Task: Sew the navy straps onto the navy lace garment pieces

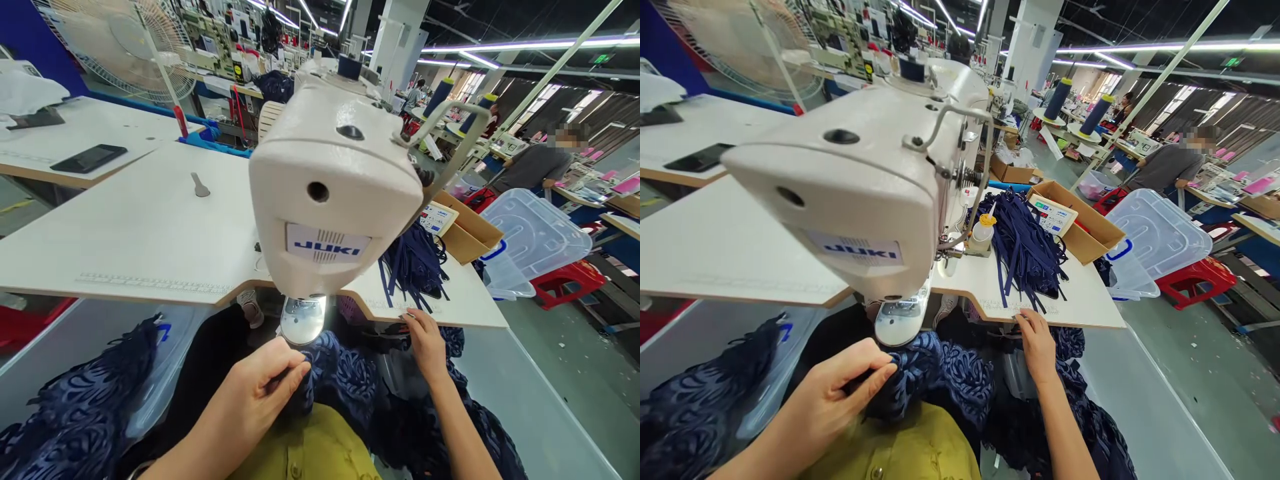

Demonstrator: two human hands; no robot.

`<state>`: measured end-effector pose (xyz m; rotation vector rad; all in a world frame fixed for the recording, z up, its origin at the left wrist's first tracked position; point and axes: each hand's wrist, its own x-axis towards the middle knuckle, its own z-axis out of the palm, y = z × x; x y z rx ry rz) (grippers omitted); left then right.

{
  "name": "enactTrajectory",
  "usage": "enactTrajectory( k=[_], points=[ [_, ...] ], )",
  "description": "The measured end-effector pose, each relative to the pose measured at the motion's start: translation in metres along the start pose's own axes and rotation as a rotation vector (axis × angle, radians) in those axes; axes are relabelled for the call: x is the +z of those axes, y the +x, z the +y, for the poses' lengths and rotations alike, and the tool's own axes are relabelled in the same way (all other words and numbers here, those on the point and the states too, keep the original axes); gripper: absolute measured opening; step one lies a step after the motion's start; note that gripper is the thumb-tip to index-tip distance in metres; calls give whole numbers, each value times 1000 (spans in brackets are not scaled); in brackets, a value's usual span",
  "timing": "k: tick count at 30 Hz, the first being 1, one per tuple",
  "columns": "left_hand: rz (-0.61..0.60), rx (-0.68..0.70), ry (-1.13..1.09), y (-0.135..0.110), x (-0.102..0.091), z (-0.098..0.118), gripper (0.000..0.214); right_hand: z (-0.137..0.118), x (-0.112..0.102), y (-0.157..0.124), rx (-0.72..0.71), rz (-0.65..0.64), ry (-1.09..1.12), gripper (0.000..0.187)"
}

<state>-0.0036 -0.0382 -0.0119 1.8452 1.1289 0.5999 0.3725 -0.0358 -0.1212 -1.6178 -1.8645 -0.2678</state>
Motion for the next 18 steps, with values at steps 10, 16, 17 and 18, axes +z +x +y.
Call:
enactTrajectory(
  k=[10, 16, 17, 18],
  points=[
    [38, 69, 86, 4, 12, 1, 27, -179, -55, 22, 196, -432, 914, 10],
    [29, 72, 11, 3, 12, 7, 26, -205, -34, 12, 45, -562, 900, 12],
    [17, 68, -2, 3, 12, 8, 26, -201, -29, 13, 103, -521, 951, 10],
    [3, 62, -16, 3, 11, 10, 26, -196, -23, 14, 179, -464, 1016, 7]
  ],
)
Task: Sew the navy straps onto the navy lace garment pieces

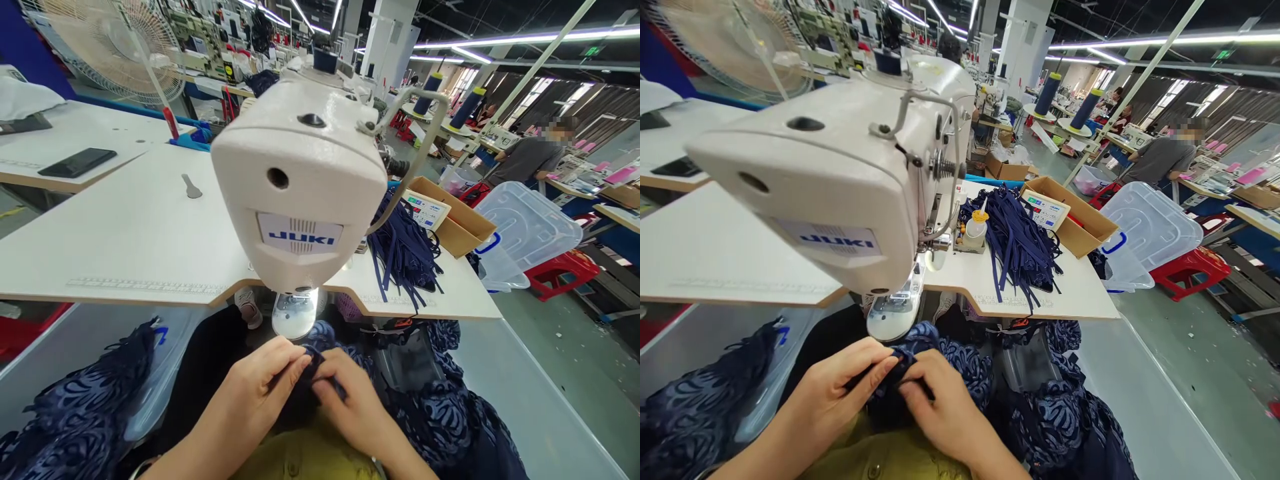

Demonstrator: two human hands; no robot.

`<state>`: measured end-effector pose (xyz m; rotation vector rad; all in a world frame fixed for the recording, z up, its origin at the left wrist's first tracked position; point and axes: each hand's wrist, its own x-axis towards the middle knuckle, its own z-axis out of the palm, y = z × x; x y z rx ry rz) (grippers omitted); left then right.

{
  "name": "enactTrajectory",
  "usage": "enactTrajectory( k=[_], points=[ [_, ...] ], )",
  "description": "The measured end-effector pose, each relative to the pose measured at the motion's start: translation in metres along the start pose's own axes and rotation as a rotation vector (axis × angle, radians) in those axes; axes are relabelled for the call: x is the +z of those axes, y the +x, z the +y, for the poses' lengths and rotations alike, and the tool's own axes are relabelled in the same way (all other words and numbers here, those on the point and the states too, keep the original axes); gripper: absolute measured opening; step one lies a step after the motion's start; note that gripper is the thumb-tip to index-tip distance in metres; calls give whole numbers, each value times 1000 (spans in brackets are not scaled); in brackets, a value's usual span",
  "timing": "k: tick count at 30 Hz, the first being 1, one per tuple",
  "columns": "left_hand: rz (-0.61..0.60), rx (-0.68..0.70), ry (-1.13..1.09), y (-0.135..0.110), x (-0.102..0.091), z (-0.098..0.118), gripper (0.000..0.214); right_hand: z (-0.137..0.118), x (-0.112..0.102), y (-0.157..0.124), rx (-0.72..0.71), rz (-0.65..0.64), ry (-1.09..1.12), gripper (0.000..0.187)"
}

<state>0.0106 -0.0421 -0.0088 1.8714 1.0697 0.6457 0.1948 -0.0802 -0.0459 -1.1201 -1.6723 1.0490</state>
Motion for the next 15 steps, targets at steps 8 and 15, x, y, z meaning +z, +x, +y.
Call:
enactTrajectory(
  k=[8, 15],
  points=[
    [49, -30, 98, 5, 2, 8, 32, 14, -25, 8, 98, 361, 422, 18],
    [182, 179, 279, 5, 8, 7, 24, -13, -1, -16, -30, 78, -274, 15]
  ],
)
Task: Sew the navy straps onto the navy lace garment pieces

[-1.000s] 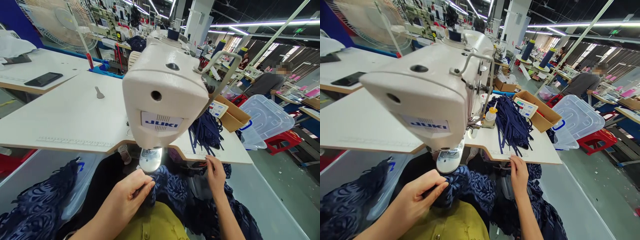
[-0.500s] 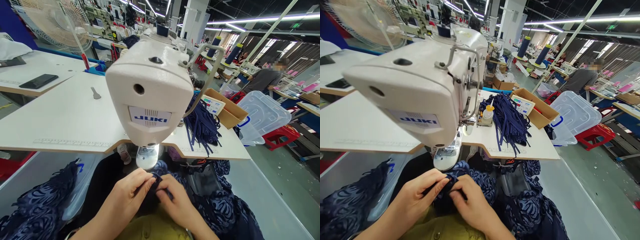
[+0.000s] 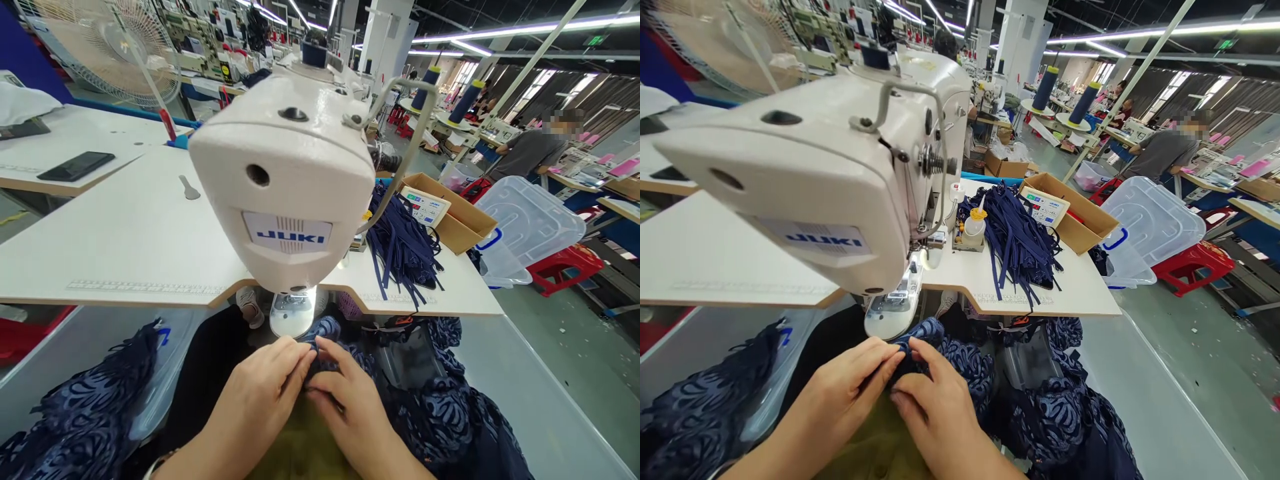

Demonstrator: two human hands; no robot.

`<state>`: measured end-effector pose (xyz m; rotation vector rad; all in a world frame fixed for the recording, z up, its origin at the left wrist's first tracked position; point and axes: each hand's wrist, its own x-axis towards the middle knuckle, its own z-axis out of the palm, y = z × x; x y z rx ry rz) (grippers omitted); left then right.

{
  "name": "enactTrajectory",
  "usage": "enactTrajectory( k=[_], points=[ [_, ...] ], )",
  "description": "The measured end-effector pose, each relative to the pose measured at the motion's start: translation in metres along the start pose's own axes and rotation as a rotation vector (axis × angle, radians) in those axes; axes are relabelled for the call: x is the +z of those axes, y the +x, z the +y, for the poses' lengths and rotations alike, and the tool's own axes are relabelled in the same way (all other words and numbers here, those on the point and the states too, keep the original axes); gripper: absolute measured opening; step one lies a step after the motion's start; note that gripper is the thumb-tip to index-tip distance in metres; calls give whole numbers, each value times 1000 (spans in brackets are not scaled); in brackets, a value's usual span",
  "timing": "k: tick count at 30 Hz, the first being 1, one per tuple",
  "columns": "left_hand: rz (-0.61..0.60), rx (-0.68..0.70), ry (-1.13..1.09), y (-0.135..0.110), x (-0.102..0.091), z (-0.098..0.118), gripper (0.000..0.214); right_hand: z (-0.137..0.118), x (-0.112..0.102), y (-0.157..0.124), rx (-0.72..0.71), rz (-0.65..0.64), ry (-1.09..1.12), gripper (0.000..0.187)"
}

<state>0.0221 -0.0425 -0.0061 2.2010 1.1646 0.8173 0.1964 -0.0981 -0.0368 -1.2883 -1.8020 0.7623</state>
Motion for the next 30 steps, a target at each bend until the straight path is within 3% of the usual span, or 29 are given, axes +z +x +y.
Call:
enactTrajectory(
  k=[5, 7, 10, 14, 18, 21, 26, 30],
  points=[
    [-82, -46, -37, -2, 1, 2, 26, 5, 19, 7, -131, 118, -207, 24],
    [-84, -38, -42, -2, 1, 2, 27, 5, 20, 10, -175, 170, -192, 25],
    [-92, -43, -52, -1, 0, 2, 28, 9, 16, 15, -162, 147, -64, 19],
    [-238, -169, -187, 2, -4, 3, 31, 22, 6, 21, 80, 91, 371, 5],
    [-347, -363, -405, 5, -6, 7, 39, 33, 5, 23, 314, -16, 845, 21],
    [-360, -463, -507, 6, -6, 8, 44, 32, 8, 23, 399, -20, 965, 29],
    [-309, -444, -470, 5, -6, 5, 40, 20, -1, 28, 383, 10, 848, 24],
    [-192, -273, -315, 5, -4, 1, 33, 11, -17, 26, 206, 294, 477, 11]
  ],
)
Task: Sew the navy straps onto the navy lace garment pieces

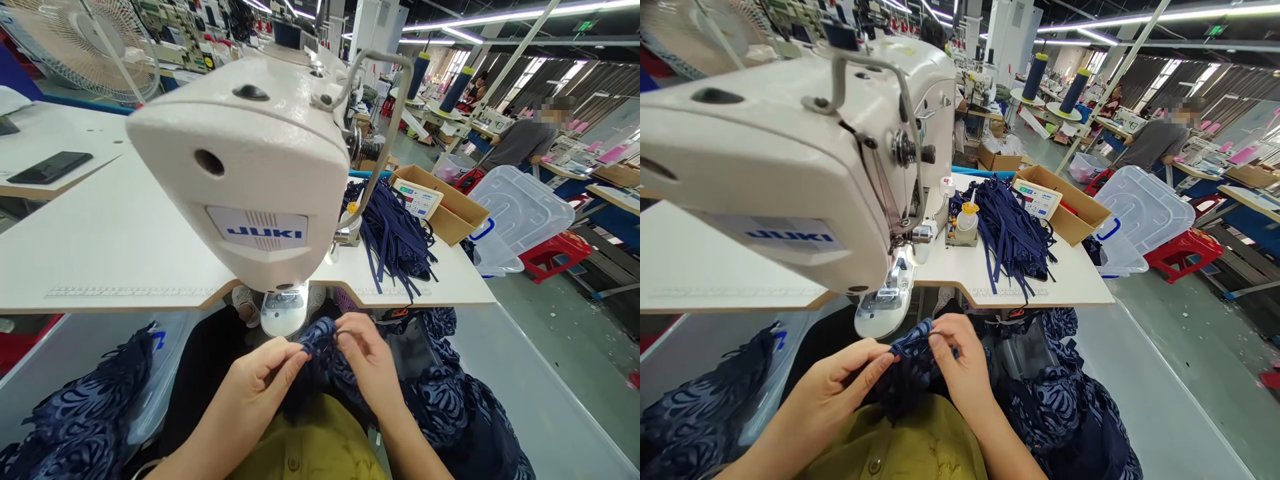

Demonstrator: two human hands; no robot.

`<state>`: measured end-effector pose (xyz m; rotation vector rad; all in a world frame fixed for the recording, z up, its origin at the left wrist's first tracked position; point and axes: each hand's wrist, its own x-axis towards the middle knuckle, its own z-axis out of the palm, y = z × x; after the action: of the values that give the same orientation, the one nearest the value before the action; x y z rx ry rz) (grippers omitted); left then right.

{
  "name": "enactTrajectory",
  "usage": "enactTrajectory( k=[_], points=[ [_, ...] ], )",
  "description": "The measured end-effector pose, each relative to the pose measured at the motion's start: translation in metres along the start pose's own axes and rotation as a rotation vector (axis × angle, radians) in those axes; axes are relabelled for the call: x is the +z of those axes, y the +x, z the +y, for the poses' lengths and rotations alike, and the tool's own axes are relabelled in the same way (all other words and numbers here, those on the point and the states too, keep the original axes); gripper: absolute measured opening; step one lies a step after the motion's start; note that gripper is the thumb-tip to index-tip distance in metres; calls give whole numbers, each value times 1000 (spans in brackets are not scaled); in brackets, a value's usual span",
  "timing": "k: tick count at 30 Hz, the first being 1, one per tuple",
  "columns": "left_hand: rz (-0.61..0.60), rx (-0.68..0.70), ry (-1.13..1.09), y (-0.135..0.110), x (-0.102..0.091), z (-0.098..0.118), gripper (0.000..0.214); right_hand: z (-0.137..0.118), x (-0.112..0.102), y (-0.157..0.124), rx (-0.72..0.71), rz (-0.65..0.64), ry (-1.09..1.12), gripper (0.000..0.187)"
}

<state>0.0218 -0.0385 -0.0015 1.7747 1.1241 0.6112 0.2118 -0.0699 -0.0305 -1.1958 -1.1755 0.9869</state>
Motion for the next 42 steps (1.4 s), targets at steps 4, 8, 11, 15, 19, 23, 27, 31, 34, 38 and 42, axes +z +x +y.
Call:
enactTrajectory(
  k=[4, 8, 11, 15, 19, 23, 27, 31, 34, 38, 42],
  points=[
    [101, 187, 113, 0, 4, -3, 20, -6, 2, -16, -156, 2, -103, 15],
    [170, 386, 231, -3, 8, -5, 15, -7, 17, -23, -357, -103, -359, 37],
    [212, 465, 341, -5, 9, -7, 14, -5, 24, -18, -402, -43, -454, 38],
    [261, 546, 473, -5, 8, -8, 15, 0, 24, -14, -444, -23, -505, 37],
    [305, 598, 564, -4, 8, -8, 19, 6, 22, -17, -476, -25, -596, 38],
    [338, 647, 640, -5, 9, -11, 20, 10, 21, -19, -521, -5, -703, 41],
    [337, 656, 674, -6, 9, -14, 19, 11, 20, -19, -566, -18, -749, 45],
    [318, 664, 668, -6, 9, -14, 19, 12, 20, -21, -575, -19, -772, 51],
    [303, 688, 661, -5, 9, -14, 21, 17, 22, -24, -538, 6, -781, 52],
    [294, 748, 665, -5, 5, -13, 23, 23, 23, -26, -484, -13, -718, 52],
    [258, 812, 705, -6, 0, -7, 28, 23, 24, -25, -493, -62, -705, 47]
  ],
)
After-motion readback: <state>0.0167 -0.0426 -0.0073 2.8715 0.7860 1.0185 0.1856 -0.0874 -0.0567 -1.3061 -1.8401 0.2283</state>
